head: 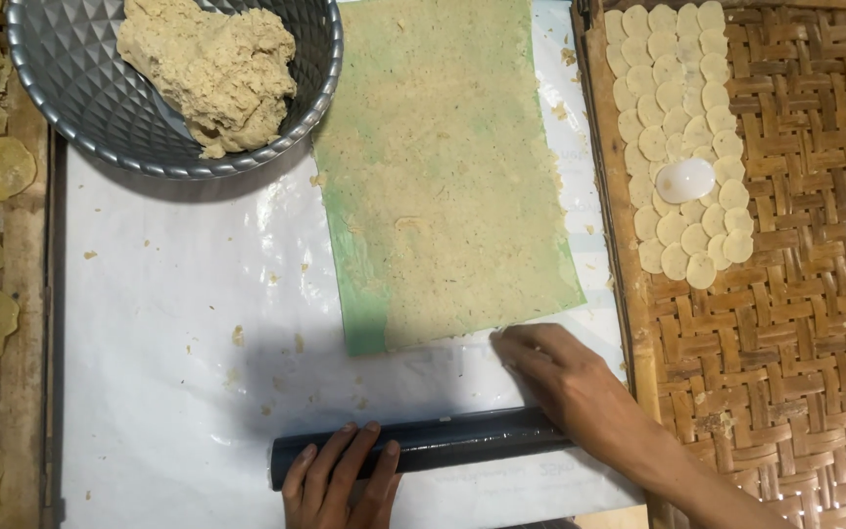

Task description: Rolling out a thin sheet of dough and cutting it into small circular shapes using a manual cutter tool.

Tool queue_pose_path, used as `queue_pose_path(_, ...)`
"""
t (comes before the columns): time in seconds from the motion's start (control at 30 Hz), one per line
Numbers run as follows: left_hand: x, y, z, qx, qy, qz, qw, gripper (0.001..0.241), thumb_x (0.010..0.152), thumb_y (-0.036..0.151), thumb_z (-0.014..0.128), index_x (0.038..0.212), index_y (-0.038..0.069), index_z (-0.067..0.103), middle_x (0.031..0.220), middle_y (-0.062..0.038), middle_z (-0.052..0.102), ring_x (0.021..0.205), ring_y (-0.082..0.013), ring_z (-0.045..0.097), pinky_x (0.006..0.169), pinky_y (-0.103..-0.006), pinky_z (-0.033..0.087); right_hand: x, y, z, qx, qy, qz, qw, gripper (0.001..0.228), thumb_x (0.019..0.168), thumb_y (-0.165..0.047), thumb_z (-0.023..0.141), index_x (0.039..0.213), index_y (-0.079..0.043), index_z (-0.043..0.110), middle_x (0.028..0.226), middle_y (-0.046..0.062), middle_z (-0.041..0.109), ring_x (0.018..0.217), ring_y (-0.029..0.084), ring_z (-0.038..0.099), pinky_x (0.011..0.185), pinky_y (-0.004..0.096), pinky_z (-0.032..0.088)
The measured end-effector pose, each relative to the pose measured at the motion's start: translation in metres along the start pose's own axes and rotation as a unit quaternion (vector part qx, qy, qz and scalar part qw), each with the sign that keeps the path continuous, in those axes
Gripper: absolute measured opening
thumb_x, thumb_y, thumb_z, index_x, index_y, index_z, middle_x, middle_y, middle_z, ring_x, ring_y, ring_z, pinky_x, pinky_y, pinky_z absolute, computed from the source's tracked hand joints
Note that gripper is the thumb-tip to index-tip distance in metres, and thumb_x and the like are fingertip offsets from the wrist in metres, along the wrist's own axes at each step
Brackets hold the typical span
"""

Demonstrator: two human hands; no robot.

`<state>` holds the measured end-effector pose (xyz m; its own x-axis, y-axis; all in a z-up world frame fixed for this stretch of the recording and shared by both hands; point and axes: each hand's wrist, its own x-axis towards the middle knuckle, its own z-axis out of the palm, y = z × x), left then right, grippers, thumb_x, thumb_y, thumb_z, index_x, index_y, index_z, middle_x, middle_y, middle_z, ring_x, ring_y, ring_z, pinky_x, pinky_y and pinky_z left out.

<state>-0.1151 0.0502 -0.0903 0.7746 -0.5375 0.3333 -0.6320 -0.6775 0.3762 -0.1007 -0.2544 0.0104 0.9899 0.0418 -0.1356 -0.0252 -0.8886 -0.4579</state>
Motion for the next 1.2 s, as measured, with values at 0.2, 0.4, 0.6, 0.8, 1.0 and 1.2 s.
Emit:
queue_pose_path(0.2,-0.002,0.000,0.003,-0.002,0.004,-0.009,1.000,0.044,0.075,0.030,0.087,0.115,0.034,0.069,0.127,0.006,0.069,0.126,-0.0167,0.059,0.115,-0.0447,0.033,-0.027,0.055,0.013,-0.224,-0.088,-0.187,0.953,0.071,0.076,0.006,0.060,0.145,-0.010,0.053,0.145,0.006,0.059,0.124,0.026,0.060,0.096,0.036,0.058)
queue_pose_path(0.4,0.004,0.000,0.001,0.005,0.016,0.008,1.000,0.045,0.078,0.033,0.087,0.117,0.032,0.067,0.125,0.004,0.071,0.123,-0.0183,0.062,0.113,-0.0441,0.034,-0.041,0.079,0.006,-0.204,-0.100,-0.187,0.956,0.067,0.077,-0.011,0.069,0.143,-0.010,0.054,0.140,0.007,0.061,0.125,0.026,0.058,0.105,0.041,0.052)
queue_pose_path(0.6,0.001,0.000,0.003,0.022,0.008,0.008,1.000,0.066,0.074,0.034,0.090,0.132,0.034,0.058,0.127,0.007,0.070,0.125,-0.0174,0.061,0.112,-0.0447,0.037,-0.006,0.028,-0.006,0.069,-0.038,-0.069,0.994,0.027,0.084,-0.008,0.070,0.110,-0.012,0.076,0.110,0.005,0.076,0.085,0.017,0.078,0.076,0.024,0.070)
queue_pose_path(0.8,0.010,-0.001,0.000,0.015,0.023,0.028,0.999,0.065,0.076,0.033,0.090,0.133,0.030,0.058,0.127,0.004,0.070,0.124,-0.0174,0.063,0.110,-0.0436,0.036,0.073,-0.014,-0.015,0.160,0.058,-0.111,0.979,0.010,0.088,-0.006,0.071,0.094,-0.003,0.078,0.098,0.015,0.082,0.064,0.017,0.081,0.048,0.018,0.068)
queue_pose_path(1.0,0.010,-0.002,0.001,-0.002,0.022,0.040,0.999,0.043,0.081,0.028,0.084,0.121,0.026,0.066,0.129,0.000,0.068,0.123,-0.0195,0.063,0.106,-0.0470,0.039,0.127,-0.035,-0.017,0.136,0.071,-0.083,0.985,0.023,0.082,0.003,0.071,0.103,0.000,0.077,0.096,0.011,0.078,0.054,0.015,0.066,0.047,0.025,0.054)
queue_pose_path(1.2,0.015,-0.003,-0.001,-0.006,0.037,0.057,0.998,0.041,0.081,0.026,0.086,0.118,0.025,0.068,0.126,0.000,0.069,0.121,-0.0187,0.063,0.108,-0.0442,0.037,0.136,-0.041,-0.003,0.154,0.093,-0.030,0.983,0.010,0.086,-0.007,0.075,0.091,0.000,0.077,0.075,0.009,0.077,0.047,0.013,0.063,0.042,0.024,0.052)
